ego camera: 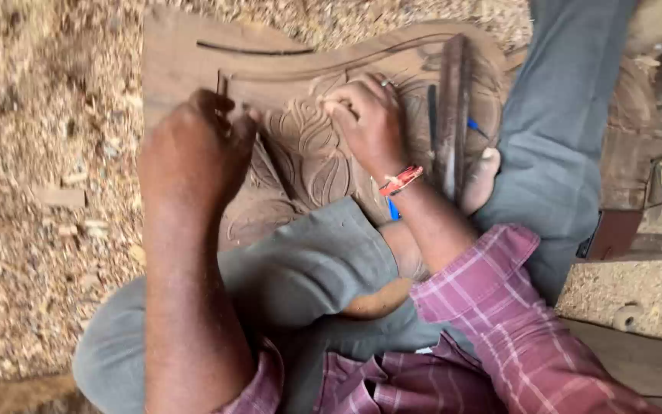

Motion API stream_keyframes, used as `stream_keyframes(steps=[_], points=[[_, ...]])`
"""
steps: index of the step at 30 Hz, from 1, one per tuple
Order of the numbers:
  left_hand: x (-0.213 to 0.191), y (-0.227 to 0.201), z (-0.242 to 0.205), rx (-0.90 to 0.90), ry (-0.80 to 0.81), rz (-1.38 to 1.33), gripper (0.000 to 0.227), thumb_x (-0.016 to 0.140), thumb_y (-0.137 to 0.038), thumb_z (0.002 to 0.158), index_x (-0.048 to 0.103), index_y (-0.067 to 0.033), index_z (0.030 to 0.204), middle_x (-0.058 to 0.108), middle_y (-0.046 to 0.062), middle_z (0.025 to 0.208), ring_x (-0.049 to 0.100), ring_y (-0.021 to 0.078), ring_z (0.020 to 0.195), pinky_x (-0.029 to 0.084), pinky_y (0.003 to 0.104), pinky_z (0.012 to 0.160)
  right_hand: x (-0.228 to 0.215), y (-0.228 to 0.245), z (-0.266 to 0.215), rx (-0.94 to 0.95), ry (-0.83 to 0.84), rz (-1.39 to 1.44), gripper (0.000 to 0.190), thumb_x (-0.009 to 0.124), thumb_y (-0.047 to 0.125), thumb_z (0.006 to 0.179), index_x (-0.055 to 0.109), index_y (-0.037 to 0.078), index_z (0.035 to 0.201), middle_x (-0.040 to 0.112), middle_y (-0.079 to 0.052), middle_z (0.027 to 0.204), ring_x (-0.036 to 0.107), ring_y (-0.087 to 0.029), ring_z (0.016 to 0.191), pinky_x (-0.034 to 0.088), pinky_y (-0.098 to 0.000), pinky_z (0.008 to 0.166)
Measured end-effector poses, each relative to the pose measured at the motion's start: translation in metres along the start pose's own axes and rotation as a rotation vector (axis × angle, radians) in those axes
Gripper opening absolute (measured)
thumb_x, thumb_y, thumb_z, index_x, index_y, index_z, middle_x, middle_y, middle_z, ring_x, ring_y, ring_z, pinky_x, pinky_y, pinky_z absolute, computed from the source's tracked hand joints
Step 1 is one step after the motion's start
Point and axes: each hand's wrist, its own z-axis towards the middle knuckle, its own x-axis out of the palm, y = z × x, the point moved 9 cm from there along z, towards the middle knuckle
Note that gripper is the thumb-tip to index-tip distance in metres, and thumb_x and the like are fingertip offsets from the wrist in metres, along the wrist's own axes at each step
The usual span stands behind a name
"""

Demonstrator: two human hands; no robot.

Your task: The person is sitting cross-legged on the floor, carving a floral design into a rectangular wooden panel. They use a chisel and a wooden mallet to strike the tool, creating intricate patterns. The person occasionally switches tools and clears wood shavings from the surface.

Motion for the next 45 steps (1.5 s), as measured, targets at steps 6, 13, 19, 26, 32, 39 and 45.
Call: stream_keyframes(steps=[6, 13, 19, 26, 32, 39, 45], points=[[0.004, -0.019, 0.006, 0.133, 0.001, 0.019, 0.042, 0.071, -0.046, 0.1, 0.072, -0.0077, 0.118, 0.077, 0.014, 0.104, 0.073, 0.0315, 0.092, 0.056, 0.047, 0.079, 0.011, 0.003, 0.02, 0.029, 0.069, -0.031, 0.011, 0.077, 0.014, 0.09, 0.068, 0.009, 0.088, 0.068, -0.007, 0.09, 0.066, -0.027, 0.088, 0.052, -0.0415, 0.078], [0.004, 0.003, 0.002, 0.006, 0.018, 0.077, 0.045, 0.068, -0.049, 0.101, 0.071, -0.0088, 0.12, 0.077, 0.014, 0.101, 0.073, 0.0321, 0.091, 0.056, 0.047, 0.081, -0.034, -0.037, -0.033, 0.406, 0.469, 0.082, 0.01, 0.076, 0.018, 0.089, 0.072, 0.009, 0.088, 0.074, -0.007, 0.083, 0.072, -0.019, 0.078, 0.055, -0.0325, 0.071], [0.004, -0.016, -0.008, 0.078, -0.03, 0.032, 0.046, 0.07, -0.049, 0.098, 0.072, -0.0095, 0.12, 0.077, 0.016, 0.098, 0.074, 0.0313, 0.09, 0.055, 0.046, 0.085, -0.062, -0.023, -0.071, 0.299, 0.512, -0.378, 0.009, 0.07, 0.019, 0.086, 0.077, 0.014, 0.09, 0.074, -0.014, 0.091, 0.071, -0.039, 0.085, 0.055, -0.0514, 0.073], [0.001, 0.003, -0.013, -0.016, -0.045, 0.09, 0.048, 0.07, -0.056, 0.097, 0.073, -0.0113, 0.116, 0.075, 0.018, 0.098, 0.072, 0.0345, 0.087, 0.056, 0.048, 0.077, -0.061, -0.053, -0.035, 0.396, 0.392, -0.681, 0.053, 0.082, 0.038, 0.085, 0.061, 0.003, 0.118, 0.071, -0.024, 0.088, 0.069, -0.045, 0.084, 0.054, -0.0544, 0.072], [0.002, 0.006, -0.01, -0.005, -0.054, 0.085, 0.045, 0.068, -0.052, 0.1, 0.073, -0.0105, 0.116, 0.076, 0.017, 0.096, 0.074, 0.0297, 0.082, 0.058, 0.046, 0.074, -0.059, -0.054, -0.045, 0.37, 0.25, -0.651, 0.057, 0.087, 0.025, 0.075, 0.056, -0.003, 0.113, 0.07, -0.026, 0.095, 0.069, -0.045, 0.084, 0.055, -0.0525, 0.07], [-0.005, -0.007, -0.01, 0.111, -0.096, 0.057, 0.043, 0.069, -0.047, 0.099, 0.072, -0.0076, 0.115, 0.075, 0.019, 0.095, 0.074, 0.0314, 0.081, 0.058, 0.046, 0.073, -0.066, -0.065, -0.041, 0.451, 0.147, -0.571, 0.03, 0.082, 0.018, 0.086, 0.065, 0.001, 0.105, 0.072, -0.02, 0.089, 0.072, -0.037, 0.085, 0.057, -0.0452, 0.076], [-0.001, -0.011, -0.01, 0.187, -0.083, -0.003, 0.041, 0.072, -0.042, 0.098, 0.071, -0.0037, 0.114, 0.074, 0.021, 0.101, 0.073, 0.0359, 0.088, 0.056, 0.048, 0.079, -0.052, -0.048, -0.031, 0.507, 0.029, 0.22, 0.024, 0.077, 0.005, 0.095, 0.072, 0.004, 0.118, 0.076, -0.007, 0.1, 0.067, -0.009, 0.086, 0.055, -0.0271, 0.076]])
